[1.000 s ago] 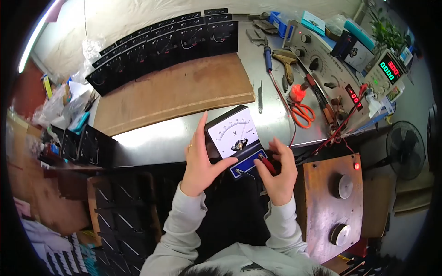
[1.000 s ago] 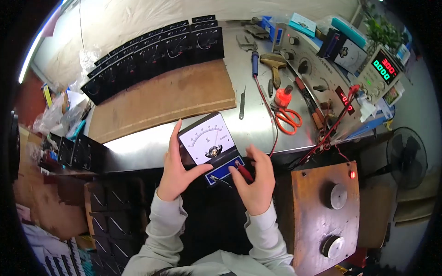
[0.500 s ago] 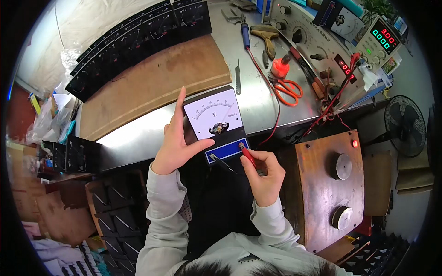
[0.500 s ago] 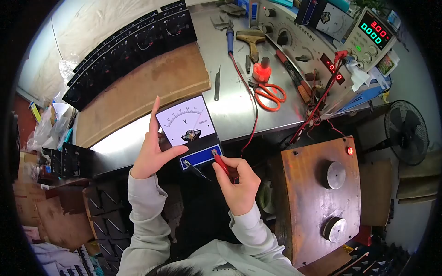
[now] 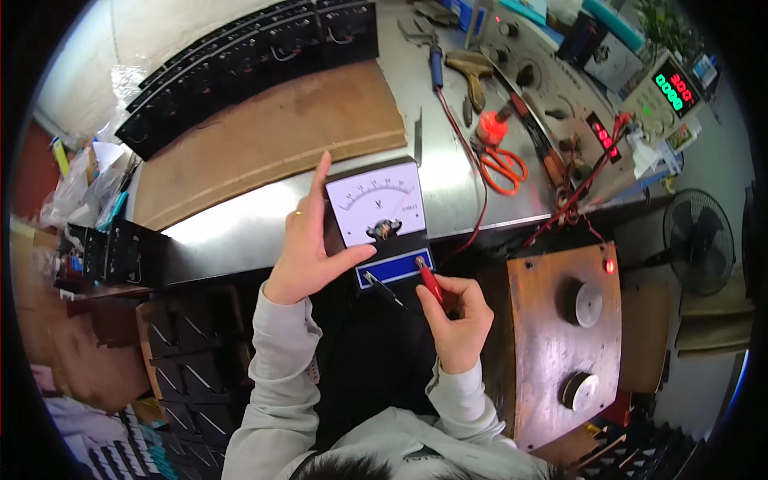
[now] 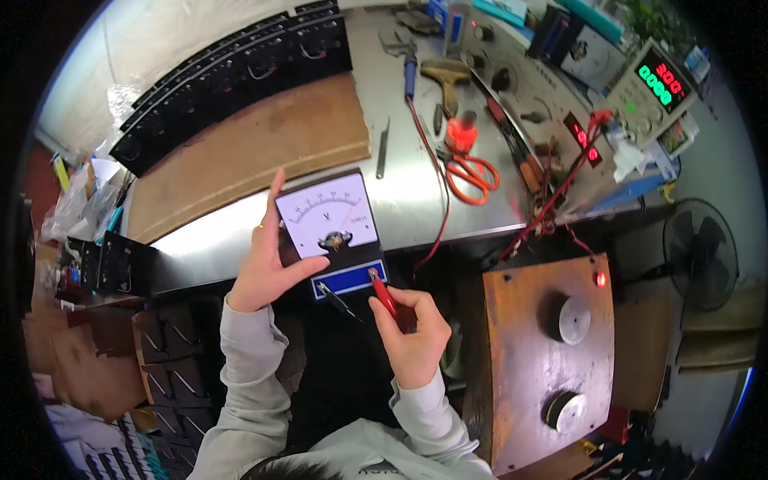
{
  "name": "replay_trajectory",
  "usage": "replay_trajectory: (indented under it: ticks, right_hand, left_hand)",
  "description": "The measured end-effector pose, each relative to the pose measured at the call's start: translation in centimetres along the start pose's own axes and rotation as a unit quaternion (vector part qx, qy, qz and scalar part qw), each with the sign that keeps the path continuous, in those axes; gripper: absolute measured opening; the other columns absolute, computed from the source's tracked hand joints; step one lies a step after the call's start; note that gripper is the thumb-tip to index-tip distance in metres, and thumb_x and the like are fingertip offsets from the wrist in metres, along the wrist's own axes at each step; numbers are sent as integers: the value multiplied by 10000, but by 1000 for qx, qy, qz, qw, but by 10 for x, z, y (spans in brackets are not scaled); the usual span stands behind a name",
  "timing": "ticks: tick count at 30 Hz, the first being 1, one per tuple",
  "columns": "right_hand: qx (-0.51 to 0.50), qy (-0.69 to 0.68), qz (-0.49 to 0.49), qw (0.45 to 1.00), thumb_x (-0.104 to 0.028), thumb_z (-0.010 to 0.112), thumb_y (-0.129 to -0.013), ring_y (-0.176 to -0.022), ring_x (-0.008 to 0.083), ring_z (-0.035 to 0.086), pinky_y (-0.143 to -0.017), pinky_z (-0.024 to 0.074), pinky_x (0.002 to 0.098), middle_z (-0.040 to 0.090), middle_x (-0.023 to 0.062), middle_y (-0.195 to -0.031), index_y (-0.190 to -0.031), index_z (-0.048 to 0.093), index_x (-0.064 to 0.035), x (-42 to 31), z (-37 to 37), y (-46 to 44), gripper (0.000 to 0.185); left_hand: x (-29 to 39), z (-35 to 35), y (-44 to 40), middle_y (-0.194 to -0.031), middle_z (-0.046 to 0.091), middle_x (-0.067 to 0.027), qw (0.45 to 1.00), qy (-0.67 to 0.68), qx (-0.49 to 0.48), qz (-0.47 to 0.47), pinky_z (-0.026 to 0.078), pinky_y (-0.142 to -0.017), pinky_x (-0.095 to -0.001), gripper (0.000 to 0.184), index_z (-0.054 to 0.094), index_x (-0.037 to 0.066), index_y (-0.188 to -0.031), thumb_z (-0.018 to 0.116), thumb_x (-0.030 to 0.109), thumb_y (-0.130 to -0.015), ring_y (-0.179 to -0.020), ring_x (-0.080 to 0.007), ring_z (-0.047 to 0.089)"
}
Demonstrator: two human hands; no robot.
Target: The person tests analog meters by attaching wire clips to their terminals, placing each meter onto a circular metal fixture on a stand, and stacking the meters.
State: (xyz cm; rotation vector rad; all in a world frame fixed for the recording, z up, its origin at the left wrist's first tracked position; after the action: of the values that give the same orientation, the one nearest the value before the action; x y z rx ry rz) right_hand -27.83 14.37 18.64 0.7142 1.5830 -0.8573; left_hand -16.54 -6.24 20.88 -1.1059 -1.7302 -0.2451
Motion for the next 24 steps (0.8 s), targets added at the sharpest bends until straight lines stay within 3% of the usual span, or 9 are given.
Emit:
replay_trajectory:
  ticks: [5,8,13,14,16,19,20,22,24]
  right_hand:
    - [7,29,-5,1000,-30,829,-835,-668,36,587,-597,463,202,691,24,-802,-921,661,-1,7,3,-7,192]
    - [12,72,-117,990,-13,809,-845,-661,62,588,-597,465,212,652,40,-764,-901,646,4,6,1,-17,172]
    - [-37,102,-104,989,-6,829,-804,-698,98,610,-613,483,237,638,56,-826,-897,648,-6,-4,-10,-18,204]
    - [-48,126,-123,983,-49,867,-758,-842,179,654,-668,518,259,647,96,-972,-948,642,-11,-7,-13,-17,296]
    - [-3,181,-216,960,-118,918,-691,-1054,288,638,-807,553,327,626,153,-1179,-1098,634,-2,-16,-12,-16,509]
    - [-52,195,-218,955,-231,946,-643,-1275,402,527,-1029,479,439,513,246,-1406,-1409,471,59,-27,3,-11,947]
    - [-69,238,-236,940,-274,943,-631,-1304,433,492,-1068,432,472,456,271,-1460,-1481,366,75,-21,9,-11,1085]
    - [-76,265,-210,938,-284,937,-605,-1314,445,478,-1089,395,489,431,278,-1483,-1516,289,82,-16,15,-8,1177]
    - [-96,250,-195,943,-276,913,-606,-1310,431,484,-1074,400,480,443,270,-1470,-1528,260,82,-5,7,-4,1185]
  left_hand:
    - [0,-1,2,-1327,630,-205,997,-73,14,-7,433,-1083,-393,1172,80,68,-1634,851,145,-755,-1257,-322,608]
    - [3,7,4,-1330,620,-246,993,-107,52,3,425,-1083,-430,1185,113,59,-1627,870,189,-724,-1263,-412,591]
    - [0,6,6,-1339,615,-211,996,-77,40,20,449,-1069,-388,1174,91,71,-1633,850,81,-738,-1250,-293,605]
    - [1,5,6,-1347,609,-201,997,-69,32,28,458,-1063,-384,1174,80,81,-1636,840,43,-742,-1237,-264,606]
    - [-1,9,9,-1317,599,-203,999,-17,47,10,423,-1024,-468,1208,163,67,-1623,896,261,-682,-1227,-356,574]
    - [7,15,10,-1306,601,-206,996,69,59,3,487,-980,-436,1184,199,53,-1613,904,193,-673,-1232,-332,575]
    - [10,19,14,-1319,582,-224,996,55,76,12,530,-941,-428,1167,221,33,-1603,908,151,-668,-1232,-322,567]
    - [25,35,31,-1350,549,-242,990,2,135,-36,496,-983,-448,1161,237,5,-1590,918,166,-663,-1231,-360,551]
    - [33,44,51,-1366,530,-246,970,-182,157,46,457,-1009,-470,1121,262,-20,-1575,911,188,-685,-1221,-400,528]
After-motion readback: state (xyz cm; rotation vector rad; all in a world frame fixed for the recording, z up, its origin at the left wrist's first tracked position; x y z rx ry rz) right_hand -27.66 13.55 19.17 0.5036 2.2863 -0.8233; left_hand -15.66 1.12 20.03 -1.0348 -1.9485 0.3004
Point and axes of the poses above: each hand's wrist, its own y-axis away from the middle knuckle, its own z-axis out of the palm, x = y × z, the point moved 1 cm from there along -y, towards the middle knuckle
